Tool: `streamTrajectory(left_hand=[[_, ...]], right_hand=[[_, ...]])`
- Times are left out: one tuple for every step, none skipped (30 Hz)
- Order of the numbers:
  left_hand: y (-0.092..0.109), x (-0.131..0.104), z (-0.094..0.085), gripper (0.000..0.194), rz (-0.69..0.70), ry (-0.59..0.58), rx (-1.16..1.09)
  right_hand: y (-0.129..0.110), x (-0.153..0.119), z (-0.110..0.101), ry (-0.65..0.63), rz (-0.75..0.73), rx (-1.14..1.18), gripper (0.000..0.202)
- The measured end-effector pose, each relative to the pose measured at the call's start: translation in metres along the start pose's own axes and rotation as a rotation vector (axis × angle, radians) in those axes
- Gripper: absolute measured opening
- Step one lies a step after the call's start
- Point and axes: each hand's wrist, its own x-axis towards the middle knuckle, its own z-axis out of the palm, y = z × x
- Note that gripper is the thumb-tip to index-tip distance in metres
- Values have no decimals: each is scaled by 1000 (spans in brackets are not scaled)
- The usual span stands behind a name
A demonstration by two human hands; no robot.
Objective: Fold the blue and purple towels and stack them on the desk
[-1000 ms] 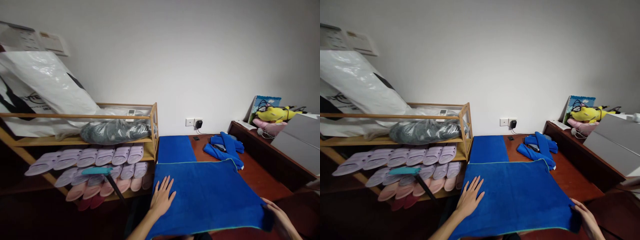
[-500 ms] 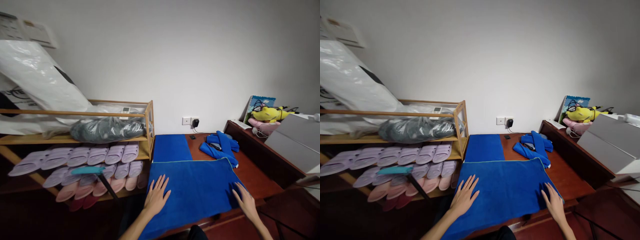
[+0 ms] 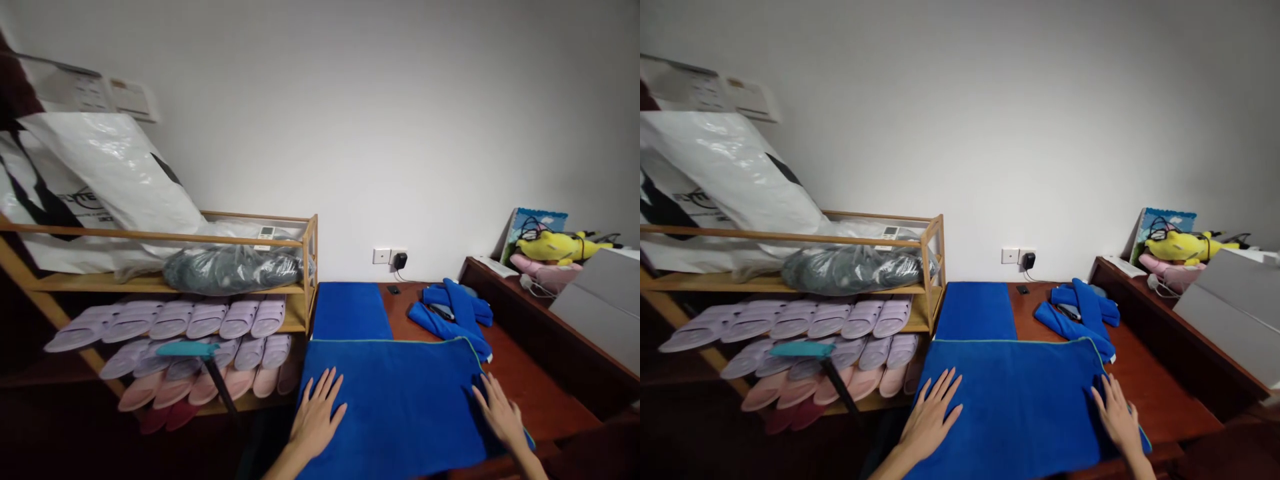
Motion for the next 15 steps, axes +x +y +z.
streamTrajectory(left_hand=[[0, 0, 0, 53, 3, 0, -6], [-1, -1, 0, 53, 8, -2, -10], [-1, -1, -1, 53, 11, -3, -13], [-1, -1, -2, 54, 14, -5, -12], [0, -1, -3, 54, 13, -7, -9], [0, -2, -4, 54, 10, -9, -5], [1, -2, -5, 54, 6, -12, -1], [2, -2, -6, 54, 3, -14, 2], [2, -2, -7, 54, 2, -14, 3], [3, -3, -7, 54, 3, -11, 2], [3, -3, -7, 54, 6, -7, -1], [2, -3, -7, 54, 10, -4, -6], [1, -3, -6, 54, 11, -4, -14], [0, -2, -5, 54, 10, -10, -25], [-2, -1, -4, 54, 6, -23, -39]], right_hand=[[-10, 7, 2, -12, -7, 28, 67], [-20, 14, 5, -36, -5, 47, 69], [-28, 20, 8, -54, 14, 54, 70], [-34, 25, 11, -61, 44, 51, 72], [-38, 29, 12, -57, 81, 42, 73], [-41, 33, 13, -47, 117, 30, 74], [-43, 36, 13, -39, 151, 21, 75], [-44, 39, 10, -37, 176, 20, 76], [-45, 40, 7, -40, 192, 30, 75], [-46, 40, 2, -37, 201, 47, 74], [-47, 38, -4, -18, 185, 70, 72], [-47, 33, -11, 17, 145, 98, 70], [-48, 25, -17, 63, 89, 133, 67], [-48, 13, -23, 107, 29, 180, 63], [-48, -1, -28, 128, -26, 243, 58]])
